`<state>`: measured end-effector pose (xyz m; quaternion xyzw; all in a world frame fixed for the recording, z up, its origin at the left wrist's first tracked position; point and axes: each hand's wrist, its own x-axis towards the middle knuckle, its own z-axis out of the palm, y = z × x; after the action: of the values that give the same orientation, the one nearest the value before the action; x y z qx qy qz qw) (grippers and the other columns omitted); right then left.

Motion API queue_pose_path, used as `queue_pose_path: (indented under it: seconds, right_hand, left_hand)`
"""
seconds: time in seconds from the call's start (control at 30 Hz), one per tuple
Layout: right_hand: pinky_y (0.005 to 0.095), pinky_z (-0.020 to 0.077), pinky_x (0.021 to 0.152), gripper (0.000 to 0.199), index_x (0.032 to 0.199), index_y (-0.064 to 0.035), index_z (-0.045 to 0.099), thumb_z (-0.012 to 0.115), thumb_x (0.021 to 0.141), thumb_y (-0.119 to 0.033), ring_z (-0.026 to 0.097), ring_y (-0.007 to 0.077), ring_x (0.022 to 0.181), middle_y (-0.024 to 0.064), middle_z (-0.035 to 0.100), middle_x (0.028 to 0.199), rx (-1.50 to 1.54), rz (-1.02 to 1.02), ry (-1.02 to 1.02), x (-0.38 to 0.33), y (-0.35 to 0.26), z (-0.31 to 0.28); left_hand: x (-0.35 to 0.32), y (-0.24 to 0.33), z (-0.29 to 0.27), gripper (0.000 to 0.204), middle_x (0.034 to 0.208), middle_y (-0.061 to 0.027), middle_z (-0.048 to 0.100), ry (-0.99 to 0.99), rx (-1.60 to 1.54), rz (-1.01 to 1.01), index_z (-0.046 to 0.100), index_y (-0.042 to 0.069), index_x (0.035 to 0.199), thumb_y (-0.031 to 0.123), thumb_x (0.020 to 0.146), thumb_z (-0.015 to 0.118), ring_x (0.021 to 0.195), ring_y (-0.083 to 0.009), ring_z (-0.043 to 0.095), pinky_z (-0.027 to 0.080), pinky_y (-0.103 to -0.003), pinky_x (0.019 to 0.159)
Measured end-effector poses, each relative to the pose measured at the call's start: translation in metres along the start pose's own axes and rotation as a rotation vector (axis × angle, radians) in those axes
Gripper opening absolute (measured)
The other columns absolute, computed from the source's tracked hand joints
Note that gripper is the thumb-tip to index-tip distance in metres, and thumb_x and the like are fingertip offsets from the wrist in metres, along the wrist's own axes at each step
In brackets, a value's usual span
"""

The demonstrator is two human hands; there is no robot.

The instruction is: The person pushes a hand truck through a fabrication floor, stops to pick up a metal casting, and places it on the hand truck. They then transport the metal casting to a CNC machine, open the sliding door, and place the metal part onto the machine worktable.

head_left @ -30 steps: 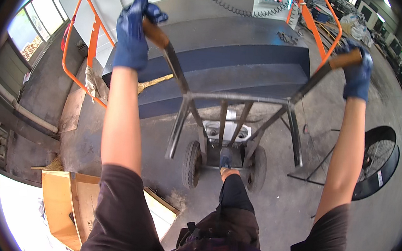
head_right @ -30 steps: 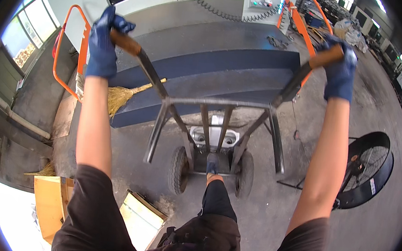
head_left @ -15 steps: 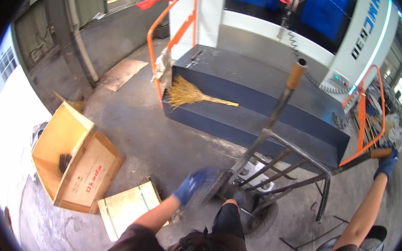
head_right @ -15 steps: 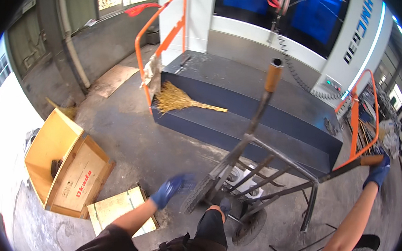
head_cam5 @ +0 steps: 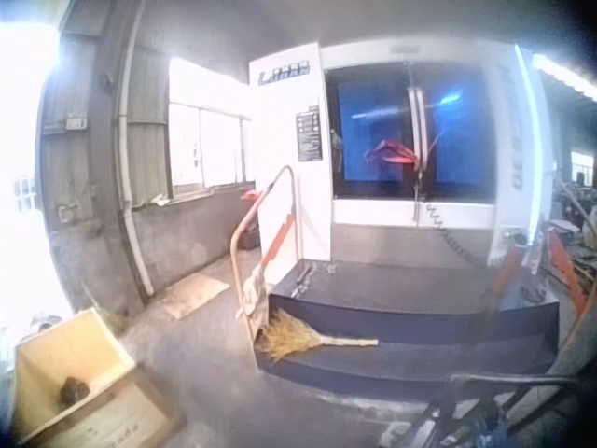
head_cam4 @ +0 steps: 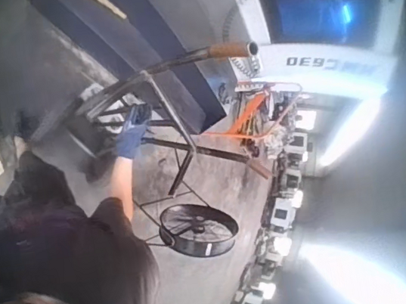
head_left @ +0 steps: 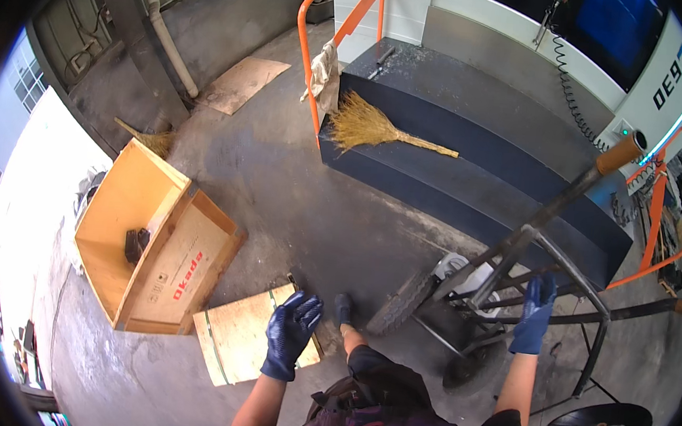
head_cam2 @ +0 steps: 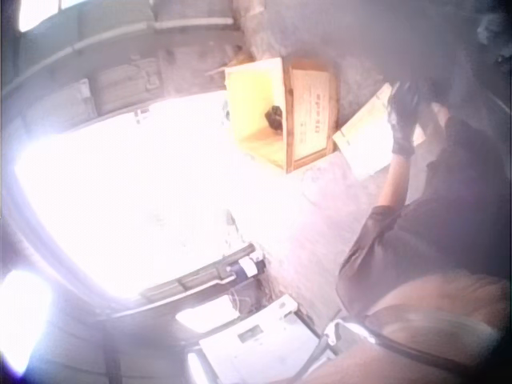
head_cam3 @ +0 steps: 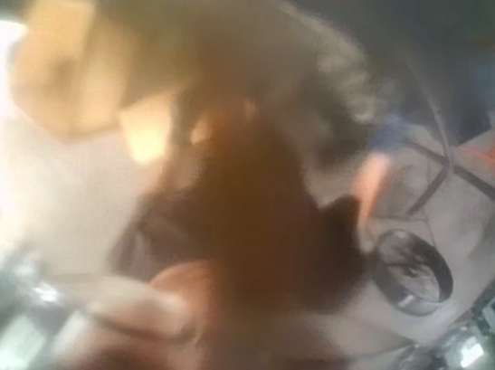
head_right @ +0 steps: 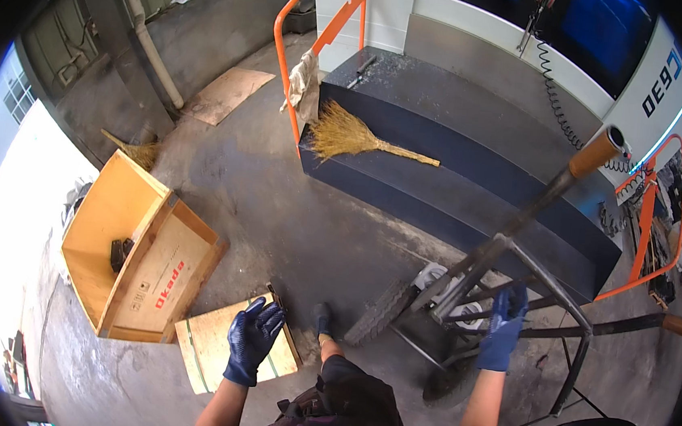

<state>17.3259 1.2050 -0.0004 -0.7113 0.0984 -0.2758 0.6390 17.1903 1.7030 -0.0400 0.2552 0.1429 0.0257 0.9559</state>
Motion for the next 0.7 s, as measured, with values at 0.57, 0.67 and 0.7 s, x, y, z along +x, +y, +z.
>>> queue_pose_path:
  seconds: [0.57,0.67,0.7]
  right_hand:
    - [0.0442,0.0457,0.095,0.082,0.151,-0.0098,0.027,0.065,0.078,-0.01,0.053,0.0446,0.116,0.0259,0.052,0.133,-0.978,0.239,0.123,0.049,-0.038,0.129]
    - [0.0424,0.0463,0.095,0.083,0.151,-0.0106,0.027,0.062,0.076,-0.006,0.055,0.0433,0.115,0.0254,0.052,0.133,-1.075,0.358,0.192,0.051,-0.037,0.131]
    - [0.042,0.0466,0.095,0.083,0.151,-0.0116,0.027,0.06,0.075,-0.005,0.056,0.0428,0.114,0.0252,0.053,0.133,-1.07,0.337,0.233,0.048,-0.028,0.129]
  left_hand:
    - [0.321,0.07,0.107,0.035,0.062,-0.0014,0.041,-0.234,0.943,0.24,0.039,0.01,0.071,0.026,0.102,0.042,0.056,-0.0146,0.04,0.049,-0.044,0.076]
    - [0.399,0.053,0.108,0.035,0.087,-0.0123,0.056,-0.418,0.826,-0.051,0.051,0.002,0.092,0.034,0.101,0.041,0.084,-0.0249,0.055,0.042,-0.05,0.099]
    - [0.421,0.046,0.13,0.04,0.1,-0.0182,0.058,-0.458,0.584,-0.255,0.053,0.0,0.103,0.037,0.101,0.04,0.099,-0.0301,0.056,0.037,-0.051,0.105]
